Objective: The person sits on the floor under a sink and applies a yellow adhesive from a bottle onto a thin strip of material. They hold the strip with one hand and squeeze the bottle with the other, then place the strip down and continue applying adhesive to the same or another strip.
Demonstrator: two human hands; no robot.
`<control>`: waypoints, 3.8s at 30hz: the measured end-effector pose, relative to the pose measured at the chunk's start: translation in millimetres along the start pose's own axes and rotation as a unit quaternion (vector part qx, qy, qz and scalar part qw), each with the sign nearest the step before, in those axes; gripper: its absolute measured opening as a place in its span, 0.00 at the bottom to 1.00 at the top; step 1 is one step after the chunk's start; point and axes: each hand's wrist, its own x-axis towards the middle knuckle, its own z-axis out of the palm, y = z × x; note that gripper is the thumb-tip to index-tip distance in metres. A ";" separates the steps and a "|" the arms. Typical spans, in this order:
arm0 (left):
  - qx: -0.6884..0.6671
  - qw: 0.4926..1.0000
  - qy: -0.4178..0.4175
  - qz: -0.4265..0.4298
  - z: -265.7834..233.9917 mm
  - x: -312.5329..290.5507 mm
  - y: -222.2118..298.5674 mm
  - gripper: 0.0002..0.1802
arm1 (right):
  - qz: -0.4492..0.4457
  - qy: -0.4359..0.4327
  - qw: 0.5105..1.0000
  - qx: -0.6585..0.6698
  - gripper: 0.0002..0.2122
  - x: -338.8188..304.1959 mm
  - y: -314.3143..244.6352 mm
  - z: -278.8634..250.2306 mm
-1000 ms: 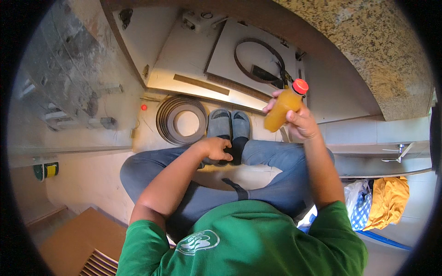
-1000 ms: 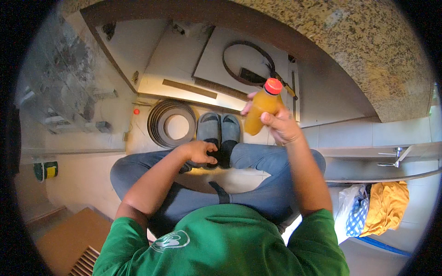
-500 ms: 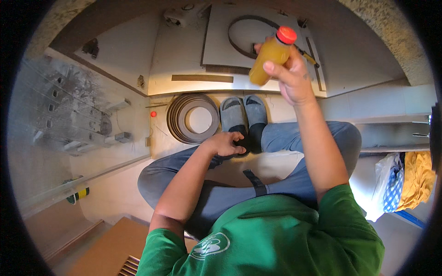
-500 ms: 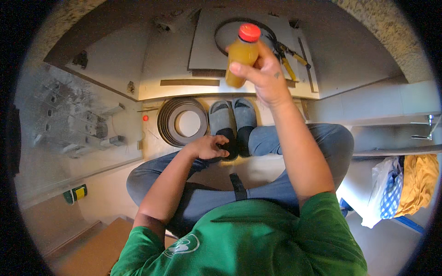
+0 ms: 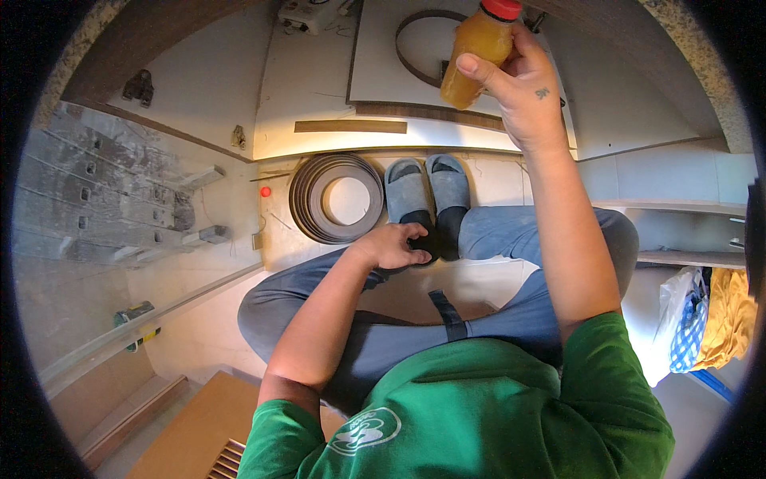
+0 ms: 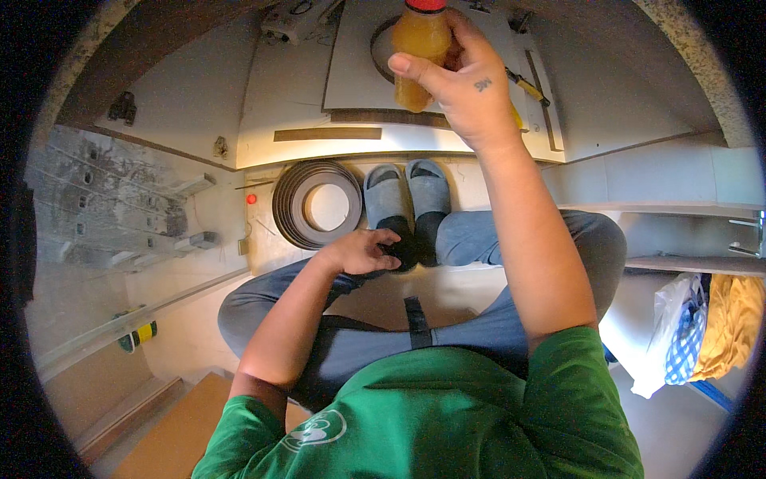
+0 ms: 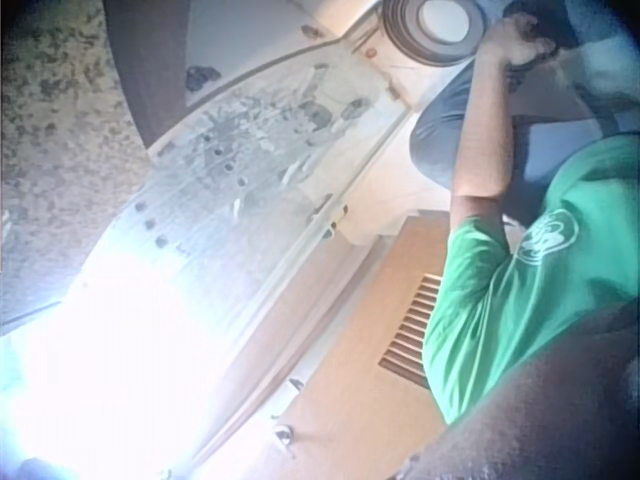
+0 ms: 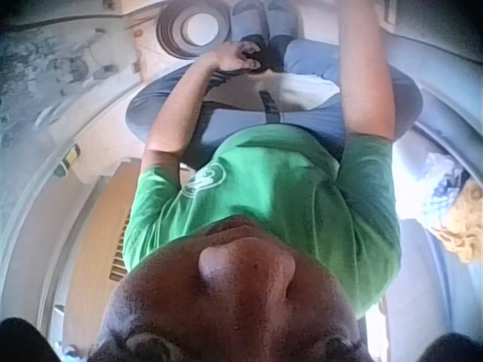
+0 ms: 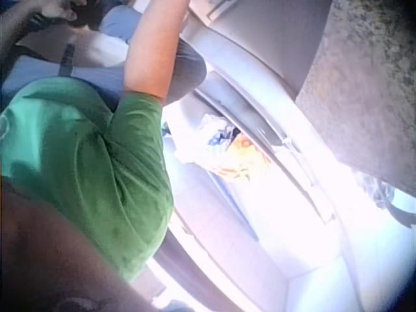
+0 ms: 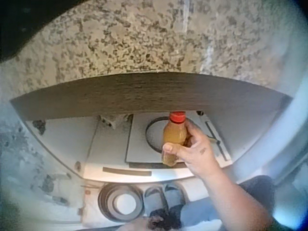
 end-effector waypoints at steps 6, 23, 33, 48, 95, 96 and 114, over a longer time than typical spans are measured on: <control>0.014 1.000 0.001 0.005 1.5 2.9 -2.9 0.42 | -0.018 -0.003 1.000 0.011 0.28 1.6 -1.2 0.4; -0.019 1.000 -0.007 0.009 2.5 3.0 -3.7 0.41 | 0.056 -0.038 0.991 0.113 0.34 24.8 -17.7 49.8; 0.005 1.000 0.006 0.021 1.9 2.3 -1.2 0.42 | 0.003 0.013 0.999 0.033 0.26 -5.0 -9.4 -6.7; 0.002 1.000 0.010 0.019 1.5 1.2 -1.7 0.42 | 0.014 -0.017 1.000 0.013 0.23 5.6 -23.8 37.7; 0.004 0.999 0.024 0.036 1.0 -0.2 -0.9 0.42 | 0.017 -0.010 0.997 0.070 0.24 31.1 -5.9 82.6; 0.004 0.999 0.023 0.035 0.9 -0.4 -0.5 0.42 | 0.014 0.006 0.996 0.084 0.24 29.3 -5.6 73.3; -0.001 0.999 0.024 0.043 3.4 -0.8 0.8 0.42 | -0.014 0.040 0.999 -0.009 0.23 22.7 -3.4 53.1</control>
